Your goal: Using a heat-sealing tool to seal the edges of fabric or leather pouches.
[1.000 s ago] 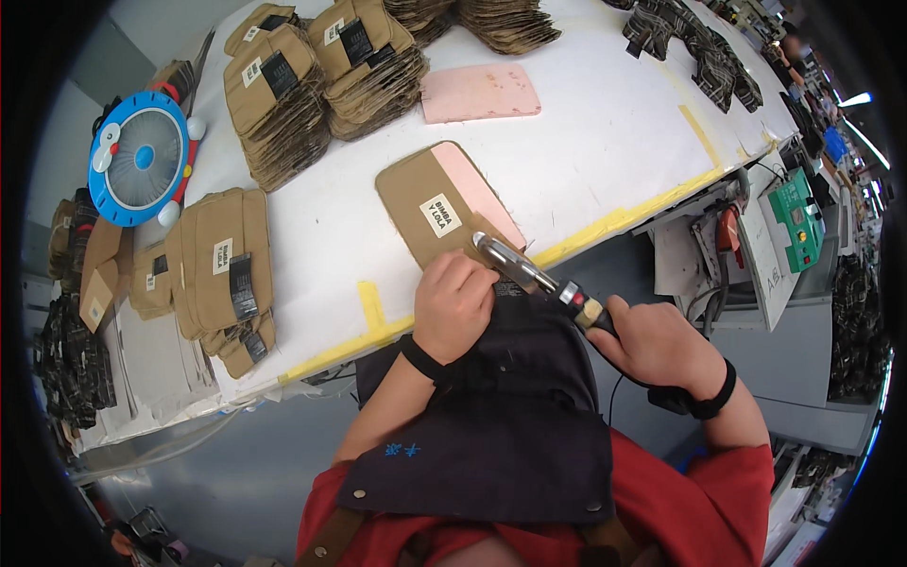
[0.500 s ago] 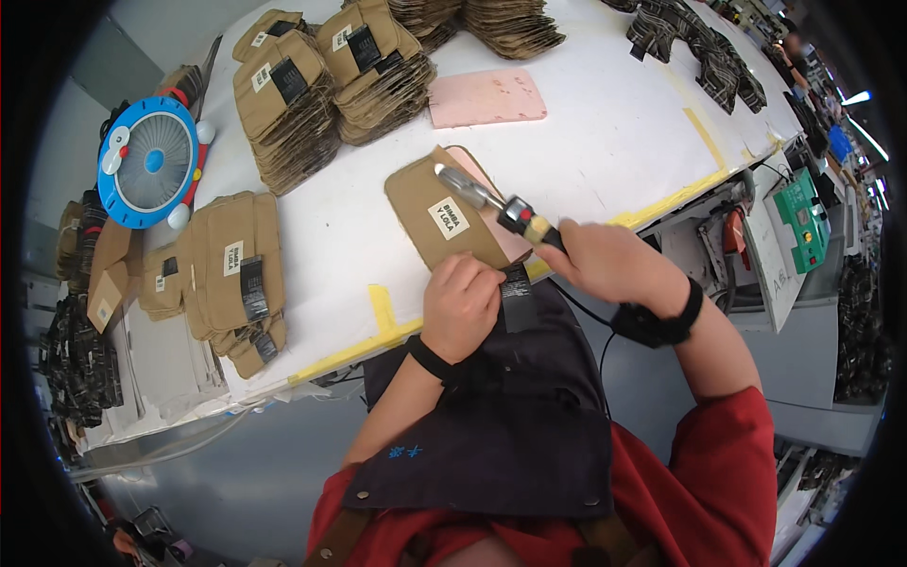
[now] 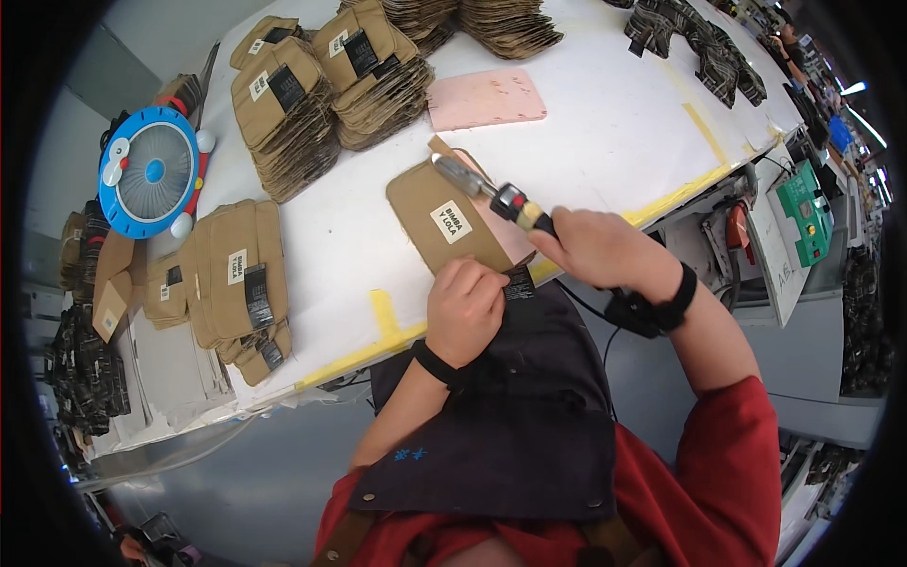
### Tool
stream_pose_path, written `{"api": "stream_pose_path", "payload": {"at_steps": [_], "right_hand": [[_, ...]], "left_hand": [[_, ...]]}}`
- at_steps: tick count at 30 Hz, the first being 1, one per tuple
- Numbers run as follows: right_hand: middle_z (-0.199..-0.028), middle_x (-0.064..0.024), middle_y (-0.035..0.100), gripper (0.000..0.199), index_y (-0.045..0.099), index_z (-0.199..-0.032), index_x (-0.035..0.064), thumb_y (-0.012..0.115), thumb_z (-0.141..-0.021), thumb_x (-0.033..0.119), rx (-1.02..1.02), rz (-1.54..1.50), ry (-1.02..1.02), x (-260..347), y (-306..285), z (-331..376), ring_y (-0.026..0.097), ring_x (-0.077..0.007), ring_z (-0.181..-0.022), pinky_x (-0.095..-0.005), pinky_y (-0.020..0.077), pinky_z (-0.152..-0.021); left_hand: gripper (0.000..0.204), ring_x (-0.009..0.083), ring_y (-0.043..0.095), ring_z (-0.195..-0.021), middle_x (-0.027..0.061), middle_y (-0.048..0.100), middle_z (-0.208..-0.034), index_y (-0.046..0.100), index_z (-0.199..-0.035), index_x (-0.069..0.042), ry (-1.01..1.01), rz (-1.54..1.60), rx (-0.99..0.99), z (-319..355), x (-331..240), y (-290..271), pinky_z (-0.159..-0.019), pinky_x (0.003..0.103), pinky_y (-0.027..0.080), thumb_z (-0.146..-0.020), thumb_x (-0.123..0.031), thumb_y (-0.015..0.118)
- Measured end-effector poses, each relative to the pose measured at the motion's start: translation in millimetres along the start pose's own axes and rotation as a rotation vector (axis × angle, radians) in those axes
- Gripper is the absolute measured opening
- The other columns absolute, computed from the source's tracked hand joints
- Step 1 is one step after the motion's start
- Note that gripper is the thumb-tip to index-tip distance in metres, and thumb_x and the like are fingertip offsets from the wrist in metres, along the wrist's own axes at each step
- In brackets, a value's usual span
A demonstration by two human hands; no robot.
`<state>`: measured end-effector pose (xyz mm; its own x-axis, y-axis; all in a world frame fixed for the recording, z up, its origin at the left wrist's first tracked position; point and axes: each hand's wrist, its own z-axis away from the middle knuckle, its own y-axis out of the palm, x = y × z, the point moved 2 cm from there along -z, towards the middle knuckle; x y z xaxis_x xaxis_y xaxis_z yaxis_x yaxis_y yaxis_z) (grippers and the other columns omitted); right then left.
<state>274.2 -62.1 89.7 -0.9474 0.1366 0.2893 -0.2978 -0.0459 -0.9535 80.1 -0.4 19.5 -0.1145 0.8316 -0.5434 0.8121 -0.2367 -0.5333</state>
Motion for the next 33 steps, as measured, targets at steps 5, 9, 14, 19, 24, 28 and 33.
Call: {"api": "stream_pose_path", "payload": {"at_steps": [5,9,14,19,24,28,33], "right_hand": [[-0.074,-0.0254,0.066,0.048,0.060,-0.086,-0.0036,0.054,-0.102,0.041,0.149,-0.057,0.109,8.6,-9.9,-5.7,0.066,-0.0465,-0.071,-0.0527,0.0532,-0.067],[-0.068,-0.0219,0.063,0.042,0.057,-0.089,-0.0011,0.059,-0.099,0.040,0.067,-0.015,0.047,16.6,-10.4,59.4,0.065,-0.0442,-0.067,-0.0514,0.0521,-0.061],[-0.064,-0.0204,0.061,0.041,0.053,-0.090,0.0005,0.060,-0.099,0.040,0.315,0.010,0.189,30.8,-24.9,121.8,0.063,-0.0427,-0.061,-0.0514,0.0503,-0.057],[-0.064,-0.0203,0.062,0.042,0.053,-0.088,0.0003,0.060,-0.099,0.040,0.223,0.034,0.117,22.0,-27.6,102.7,0.063,-0.0433,-0.061,-0.0515,0.0506,-0.057],[-0.073,-0.0238,0.066,0.046,0.058,-0.093,-0.0025,0.055,-0.101,0.043,0.080,0.006,0.039,7.4,-12.7,13.9,0.066,-0.0453,-0.070,-0.0514,0.0530,-0.065],[-0.083,-0.0289,0.068,0.049,0.058,-0.096,-0.0043,0.050,-0.103,0.044,0.004,-0.098,0.039,-8.7,21.2,-37.5,0.067,-0.0471,-0.078,-0.0518,0.0528,-0.070],[-0.088,-0.0278,0.068,0.054,0.061,-0.101,-0.0038,0.053,-0.100,0.049,0.058,-0.382,0.184,-16.4,15.6,-17.8,0.067,-0.0455,-0.087,-0.0505,0.0513,-0.077]], "left_hand": [[0.021,0.0317,0.063,-0.086,0.0082,0.063,-0.083,0.067,-0.080,-0.005,-0.001,-0.021,0.009,2.2,1.3,-1.2,-0.082,0.041,0.056,-0.066,0.010,0.073],[0.021,0.0325,0.063,-0.086,0.0084,0.063,-0.083,0.067,-0.081,-0.005,0.004,-0.031,0.002,2.3,2.0,-2.7,-0.081,0.041,0.056,-0.066,0.010,0.073],[0.021,0.0324,0.063,-0.086,0.0083,0.063,-0.082,0.067,-0.080,-0.005,-0.009,-0.033,-0.002,3.2,1.9,-1.9,-0.080,0.041,0.056,-0.066,0.009,0.073],[0.020,0.0318,0.063,-0.084,0.0080,0.063,-0.082,0.067,-0.079,-0.005,-0.002,-0.027,-0.017,0.7,3.4,0.1,-0.079,0.041,0.056,-0.067,0.009,0.073],[0.018,0.0321,0.062,-0.084,0.0081,0.064,-0.083,0.066,-0.079,-0.004,0.002,-0.018,0.022,-4.0,-1.1,-2.9,-0.082,0.042,0.056,-0.068,0.007,0.073],[0.016,0.0337,0.065,-0.096,0.0102,0.068,-0.099,0.066,-0.084,-0.004,-0.048,-0.031,0.090,-2.5,0.4,-2.1,-0.094,0.044,0.052,-0.073,0.007,0.071],[0.025,0.0310,0.060,-0.126,0.0140,0.071,-0.115,0.066,-0.112,-0.004,-0.040,-0.006,0.217,-7.6,-2.1,-1.7,-0.112,0.049,0.040,-0.087,-0.003,0.067]]}}
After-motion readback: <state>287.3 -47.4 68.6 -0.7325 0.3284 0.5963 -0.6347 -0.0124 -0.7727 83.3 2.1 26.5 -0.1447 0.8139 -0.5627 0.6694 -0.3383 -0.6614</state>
